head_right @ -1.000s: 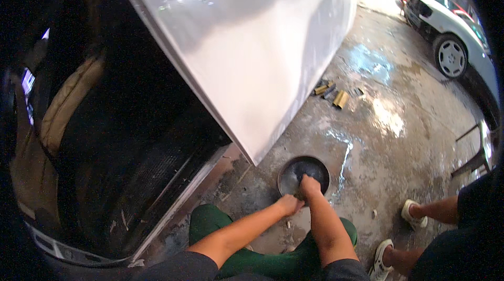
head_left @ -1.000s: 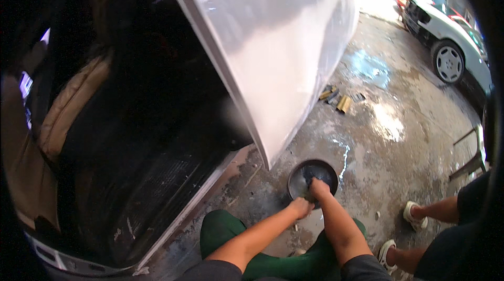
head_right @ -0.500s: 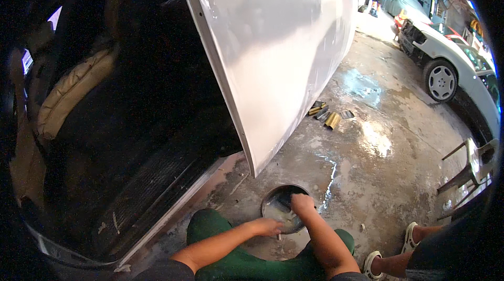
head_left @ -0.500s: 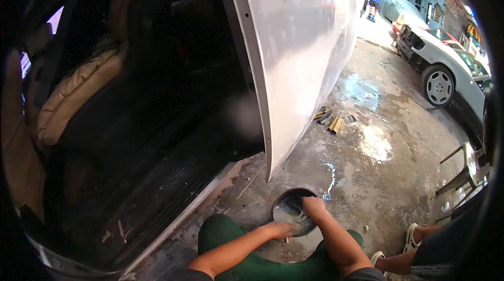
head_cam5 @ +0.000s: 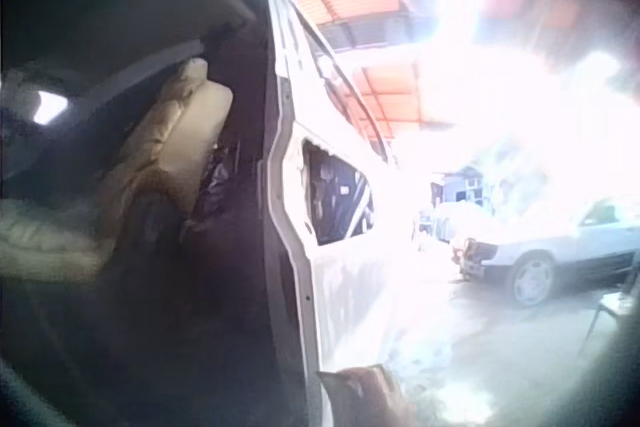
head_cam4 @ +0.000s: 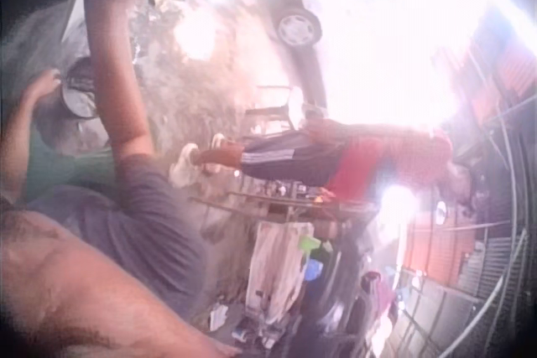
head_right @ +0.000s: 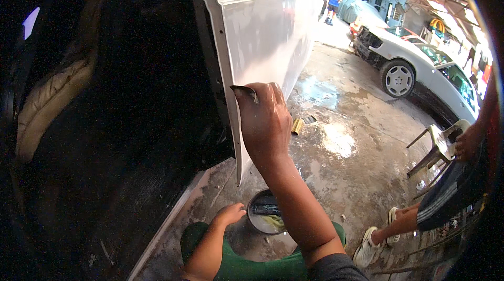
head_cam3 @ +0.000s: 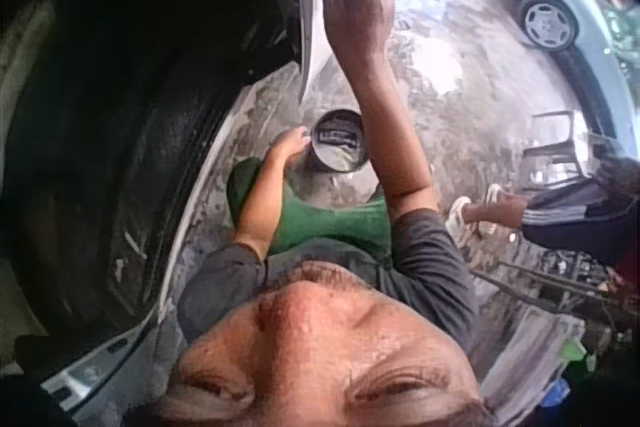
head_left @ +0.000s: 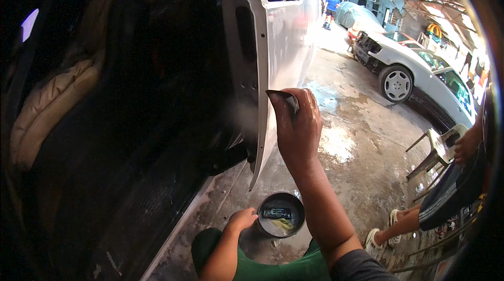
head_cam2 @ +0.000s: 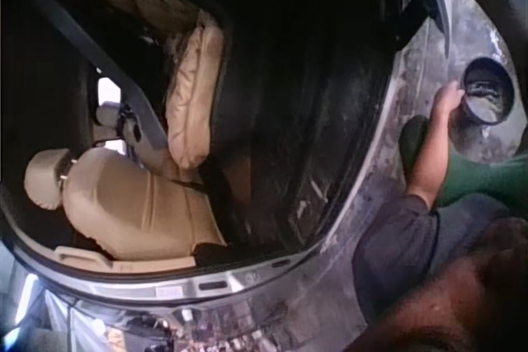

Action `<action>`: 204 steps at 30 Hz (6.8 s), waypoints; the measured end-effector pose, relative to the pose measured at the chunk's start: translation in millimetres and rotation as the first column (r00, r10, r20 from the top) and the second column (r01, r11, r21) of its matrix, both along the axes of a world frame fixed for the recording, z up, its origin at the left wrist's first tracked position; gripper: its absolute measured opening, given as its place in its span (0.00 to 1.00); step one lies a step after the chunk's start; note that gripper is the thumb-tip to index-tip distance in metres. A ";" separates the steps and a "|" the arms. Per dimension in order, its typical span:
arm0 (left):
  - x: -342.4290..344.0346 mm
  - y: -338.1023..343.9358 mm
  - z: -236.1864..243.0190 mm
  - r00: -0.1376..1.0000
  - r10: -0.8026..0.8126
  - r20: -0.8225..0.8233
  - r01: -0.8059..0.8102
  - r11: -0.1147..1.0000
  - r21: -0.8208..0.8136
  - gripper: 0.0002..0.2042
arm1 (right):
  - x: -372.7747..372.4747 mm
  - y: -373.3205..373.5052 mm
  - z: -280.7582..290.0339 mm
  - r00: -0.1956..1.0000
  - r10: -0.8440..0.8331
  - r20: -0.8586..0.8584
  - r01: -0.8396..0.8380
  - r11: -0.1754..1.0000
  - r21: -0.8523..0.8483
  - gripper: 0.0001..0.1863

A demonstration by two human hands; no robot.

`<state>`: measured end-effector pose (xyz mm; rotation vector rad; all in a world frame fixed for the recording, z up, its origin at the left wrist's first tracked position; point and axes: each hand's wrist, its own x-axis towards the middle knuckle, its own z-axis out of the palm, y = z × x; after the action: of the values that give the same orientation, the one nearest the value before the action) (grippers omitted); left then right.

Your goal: The person sands the surface of a white car door using a sanding block and a cloth. They wipe the door, select a sanding sheet, and then proceed to sand the door's exterior and edges while wiping away dust. The person also dips the sanding block into a bucket of water during the process.

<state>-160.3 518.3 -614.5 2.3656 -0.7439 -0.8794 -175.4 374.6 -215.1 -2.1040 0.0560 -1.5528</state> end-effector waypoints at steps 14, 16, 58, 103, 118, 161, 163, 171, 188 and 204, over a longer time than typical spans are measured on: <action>17.0 24.9 -7.3 0.994 0.015 -0.108 -0.016 1.000 -0.010 0.29 | 41.5 26.1 -92.0 0.957 -0.140 0.254 0.158 0.986 -0.052 0.10; 19.4 18.7 -7.9 0.993 0.011 -0.119 -0.016 0.999 -0.036 0.29 | 36.4 20.6 -154.3 0.961 -0.053 0.273 0.038 0.997 0.060 0.13; 44.6 9.7 -32.1 0.991 0.060 -0.116 -0.078 0.985 -0.157 0.25 | 72.8 26.2 22.3 0.924 -0.091 0.372 0.093 0.996 0.012 0.10; 31.6 15.0 3.6 0.972 0.233 0.025 -0.229 0.966 -0.121 0.20 | -28.0 -20.0 -370.4 0.382 -0.014 -0.924 0.190 0.980 0.063 0.15; 42.1 -21.1 -22.2 0.844 0.535 -0.036 -0.407 0.594 -0.694 0.08 | -60.8 -26.1 -364.7 0.093 -0.159 -0.983 0.109 0.983 -0.148 0.12; 58.4 -25.7 -39.1 0.678 0.134 -0.722 -0.669 0.520 -0.531 0.14 | -8.1 8.3 -358.6 0.859 0.076 -0.507 -0.062 0.997 0.044 0.10; 57.1 -26.3 -41.8 0.715 0.136 -0.685 -0.651 0.485 -0.583 0.13 | -2.9 9.8 -369.9 0.799 0.072 -0.596 -0.104 0.994 -0.019 0.10; 49.6 -35.0 -45.8 0.703 0.142 -0.697 -0.688 0.385 -0.615 0.13 | -3.0 8.9 -378.2 0.829 -0.005 -0.559 -0.063 0.993 -0.101 0.09; 52.7 -26.0 -34.6 0.540 0.245 -0.805 -0.830 0.314 -0.461 0.22 | 1.2 10.7 -401.2 0.815 -0.038 -0.579 -0.032 0.993 -0.110 0.06; 45.1 -29.6 -24.2 0.673 0.152 -0.724 -0.700 0.449 -0.556 0.15 | -3.5 2.9 -345.0 0.833 0.066 -0.549 -0.109 0.993 -0.046 0.08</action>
<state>-115.2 488.7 -638.7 1.2028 -0.1180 -0.7168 -178.9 377.5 -560.1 -2.5107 0.1006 -0.8644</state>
